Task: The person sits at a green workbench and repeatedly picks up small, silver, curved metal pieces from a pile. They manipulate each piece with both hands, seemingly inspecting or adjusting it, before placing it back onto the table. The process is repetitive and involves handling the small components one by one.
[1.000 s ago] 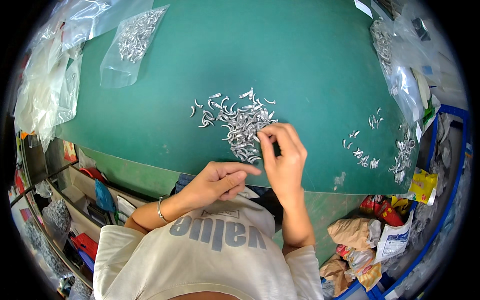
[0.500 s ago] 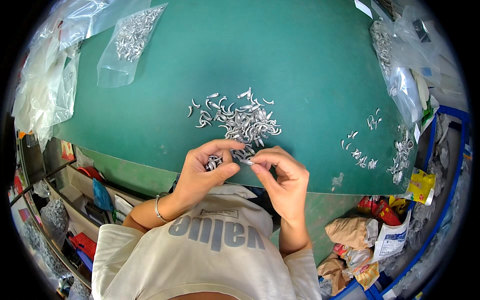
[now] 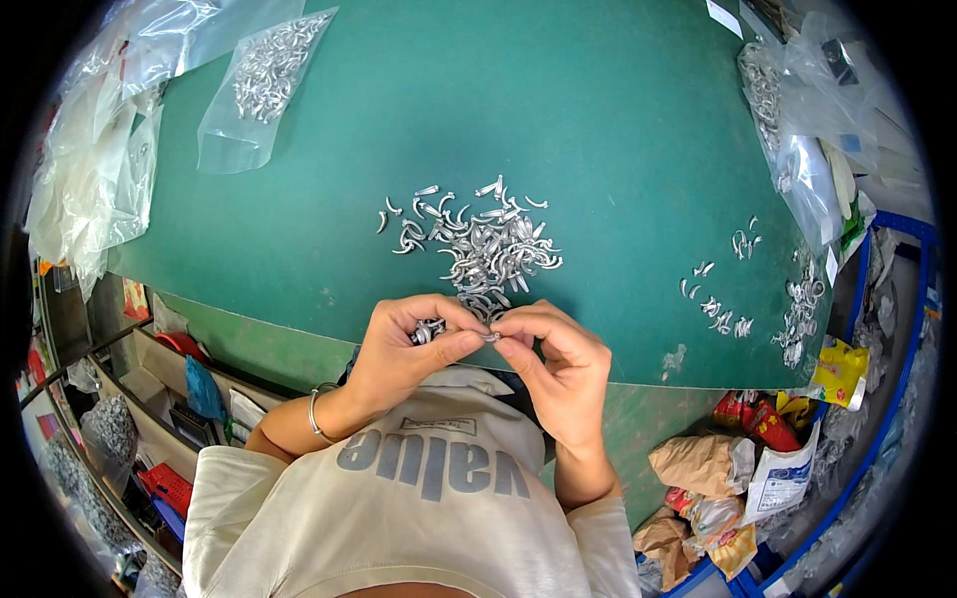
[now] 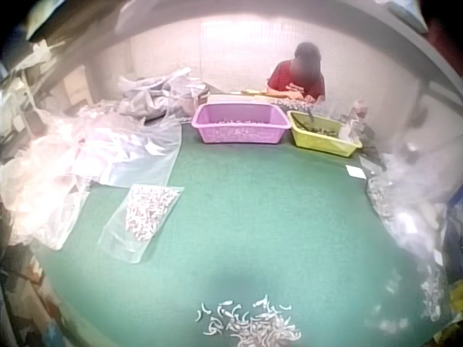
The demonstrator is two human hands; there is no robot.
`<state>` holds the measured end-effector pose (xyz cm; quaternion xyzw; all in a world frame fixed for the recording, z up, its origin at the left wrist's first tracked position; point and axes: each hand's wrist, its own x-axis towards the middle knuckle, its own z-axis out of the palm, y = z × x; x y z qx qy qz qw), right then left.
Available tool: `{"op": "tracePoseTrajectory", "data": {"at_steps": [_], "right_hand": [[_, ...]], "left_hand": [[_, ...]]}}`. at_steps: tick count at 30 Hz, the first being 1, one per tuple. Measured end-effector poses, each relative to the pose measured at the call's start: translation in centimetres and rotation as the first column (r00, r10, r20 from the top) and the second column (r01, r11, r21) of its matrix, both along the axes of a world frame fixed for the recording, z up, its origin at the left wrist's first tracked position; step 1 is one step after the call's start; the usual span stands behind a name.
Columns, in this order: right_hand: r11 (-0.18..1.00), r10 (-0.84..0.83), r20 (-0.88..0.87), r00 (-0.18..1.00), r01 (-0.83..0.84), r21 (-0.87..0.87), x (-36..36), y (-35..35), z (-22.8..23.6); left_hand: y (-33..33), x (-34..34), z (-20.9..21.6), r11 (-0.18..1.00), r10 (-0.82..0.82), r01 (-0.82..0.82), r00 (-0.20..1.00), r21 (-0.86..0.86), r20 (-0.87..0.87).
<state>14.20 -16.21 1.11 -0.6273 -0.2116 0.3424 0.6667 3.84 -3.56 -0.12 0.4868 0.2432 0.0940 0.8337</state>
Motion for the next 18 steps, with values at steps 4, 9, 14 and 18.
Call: {"op": "tracePoseTrajectory", "data": {"at_steps": [4, 9, 14, 18], "right_hand": [[1.000, 0.009, 0.026, 1.000, -0.008, -0.009, 0.2, -0.1, -0.1], [0.927, -0.133, 0.523, 0.842, 0.293, -0.235, 2.4, -0.3, -1.4], [0.862, 0.154, 0.836, 0.527, 0.343, -0.374, 3.1, 1.4, -2.2], [0.853, 0.193, 0.860, 0.472, 0.354, -0.385, 3.3, 1.1, -2.5]], "left_hand": [[0.3, -0.1, -0.3, 0.966, -0.069, 0.079, 0.996, -0.247, 0.047], [1.0, -0.5, 0.2, 0.626, -0.151, 0.378, 0.917, -0.682, 0.370], [0.5, 0.2, -0.3, 0.716, -0.114, 0.251, 0.963, -0.651, 0.245], [0.8, 0.0, -0.6, 0.732, -0.227, 0.240, 0.968, -0.638, 0.104]]}}
